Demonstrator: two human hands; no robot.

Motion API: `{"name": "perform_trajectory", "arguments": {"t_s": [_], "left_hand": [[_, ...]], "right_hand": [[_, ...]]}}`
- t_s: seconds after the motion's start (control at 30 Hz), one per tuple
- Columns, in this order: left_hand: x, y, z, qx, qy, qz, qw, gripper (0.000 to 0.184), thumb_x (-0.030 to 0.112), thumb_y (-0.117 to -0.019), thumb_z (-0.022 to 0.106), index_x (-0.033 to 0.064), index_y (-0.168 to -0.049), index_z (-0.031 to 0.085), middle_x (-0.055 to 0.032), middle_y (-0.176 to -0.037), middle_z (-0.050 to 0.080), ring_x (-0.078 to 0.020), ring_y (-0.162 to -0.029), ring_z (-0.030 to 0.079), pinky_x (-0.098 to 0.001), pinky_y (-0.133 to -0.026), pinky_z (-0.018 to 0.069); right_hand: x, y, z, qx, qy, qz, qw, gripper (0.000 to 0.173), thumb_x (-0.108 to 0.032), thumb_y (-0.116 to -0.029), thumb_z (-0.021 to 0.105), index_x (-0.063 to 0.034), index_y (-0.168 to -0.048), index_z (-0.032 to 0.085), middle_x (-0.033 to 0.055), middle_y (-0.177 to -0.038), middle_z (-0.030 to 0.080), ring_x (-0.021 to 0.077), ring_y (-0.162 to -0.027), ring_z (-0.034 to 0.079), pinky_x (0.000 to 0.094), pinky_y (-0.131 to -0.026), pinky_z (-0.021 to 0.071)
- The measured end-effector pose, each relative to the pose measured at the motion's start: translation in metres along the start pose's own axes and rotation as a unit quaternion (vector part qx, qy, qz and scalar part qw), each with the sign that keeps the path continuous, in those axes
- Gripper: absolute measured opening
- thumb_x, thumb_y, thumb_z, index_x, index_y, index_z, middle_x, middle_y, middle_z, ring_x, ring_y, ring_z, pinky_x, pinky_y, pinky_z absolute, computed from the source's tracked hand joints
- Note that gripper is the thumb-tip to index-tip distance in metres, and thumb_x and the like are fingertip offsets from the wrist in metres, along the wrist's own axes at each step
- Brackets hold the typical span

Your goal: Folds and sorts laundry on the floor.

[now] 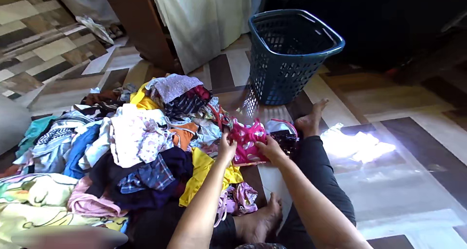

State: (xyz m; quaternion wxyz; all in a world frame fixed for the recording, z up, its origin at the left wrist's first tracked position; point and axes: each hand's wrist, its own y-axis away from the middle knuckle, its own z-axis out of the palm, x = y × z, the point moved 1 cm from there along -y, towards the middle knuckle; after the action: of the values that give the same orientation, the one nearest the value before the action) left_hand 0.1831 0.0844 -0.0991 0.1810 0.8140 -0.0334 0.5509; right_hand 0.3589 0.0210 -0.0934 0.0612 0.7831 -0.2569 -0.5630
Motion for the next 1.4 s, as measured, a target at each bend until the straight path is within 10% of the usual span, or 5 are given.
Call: {"name": "perform_trajectory", "arguments": {"t_s": [0.3,0.57,1.0,1.2,1.4], "left_hand": [[-0.053,0.055,0.044,0.076,-0.319,0.395,0.858,0.069,0.033,-0.0759,0.083,0.0109,-0.139,0.064,-0.0347,-0.149,0.046,-0.0655,-0.137,0.036,-0.0832,-0.104,0.0258],[-0.042,0.033,0.067,-0.145,-0.511,0.122,0.839,0.086,0.032,-0.0896,0.076,0.0337,-0.162,0.030,-0.0171,-0.172,0.001,-0.0553,-0.152,-0.005,-0.0839,-0.107,0.0112],[-0.007,-0.054,0.066,-0.134,-0.485,0.072,0.861,0.075,0.000,-0.0955,0.058,0.0364,-0.157,0.038,-0.0096,-0.172,0.012,-0.0520,-0.154,0.004,-0.0788,-0.107,0.0266],[0.008,-0.072,0.056,-0.204,-0.402,0.050,0.891,0.068,0.024,-0.0964,0.068,0.0258,-0.158,0.039,-0.0140,-0.172,0.003,-0.0503,-0.154,0.002,-0.0752,-0.110,0.0268],[-0.015,-0.044,-0.013,-0.108,-0.341,0.121,0.926,0.054,0.022,-0.1005,0.062,0.0119,-0.152,0.049,-0.0189,-0.159,0.041,-0.0384,-0.146,0.040,-0.0624,-0.115,0.0332]], "right_hand": [[0.077,0.019,0.002,0.226,0.016,-0.049,0.973,0.059,-0.022,-0.1025,0.053,0.0045,-0.153,0.037,0.0319,-0.154,0.038,0.0467,-0.142,0.039,0.0631,-0.112,0.0355],[0.112,-0.010,-0.002,0.072,0.238,0.079,0.965,0.062,-0.024,-0.1026,0.059,-0.0192,-0.160,0.037,0.0237,-0.170,0.009,0.0576,-0.152,0.004,0.0725,-0.116,0.0209],[0.116,-0.059,-0.025,0.079,0.265,-0.019,0.961,0.074,-0.003,-0.0953,0.063,-0.0080,-0.161,0.030,0.0280,-0.168,0.007,0.0561,-0.153,0.007,0.0628,-0.123,0.0208],[0.134,-0.022,0.019,0.134,0.252,-0.005,0.958,0.072,-0.006,-0.0980,0.055,0.0007,-0.161,0.022,0.0338,-0.166,0.009,0.0524,-0.153,0.016,0.0622,-0.124,0.0181],[0.114,0.024,0.067,-0.062,0.274,-0.005,0.960,0.068,-0.041,-0.1051,0.051,-0.0065,-0.160,0.032,0.0251,-0.168,0.018,0.0531,-0.154,0.007,0.0747,-0.118,0.0051]]}}
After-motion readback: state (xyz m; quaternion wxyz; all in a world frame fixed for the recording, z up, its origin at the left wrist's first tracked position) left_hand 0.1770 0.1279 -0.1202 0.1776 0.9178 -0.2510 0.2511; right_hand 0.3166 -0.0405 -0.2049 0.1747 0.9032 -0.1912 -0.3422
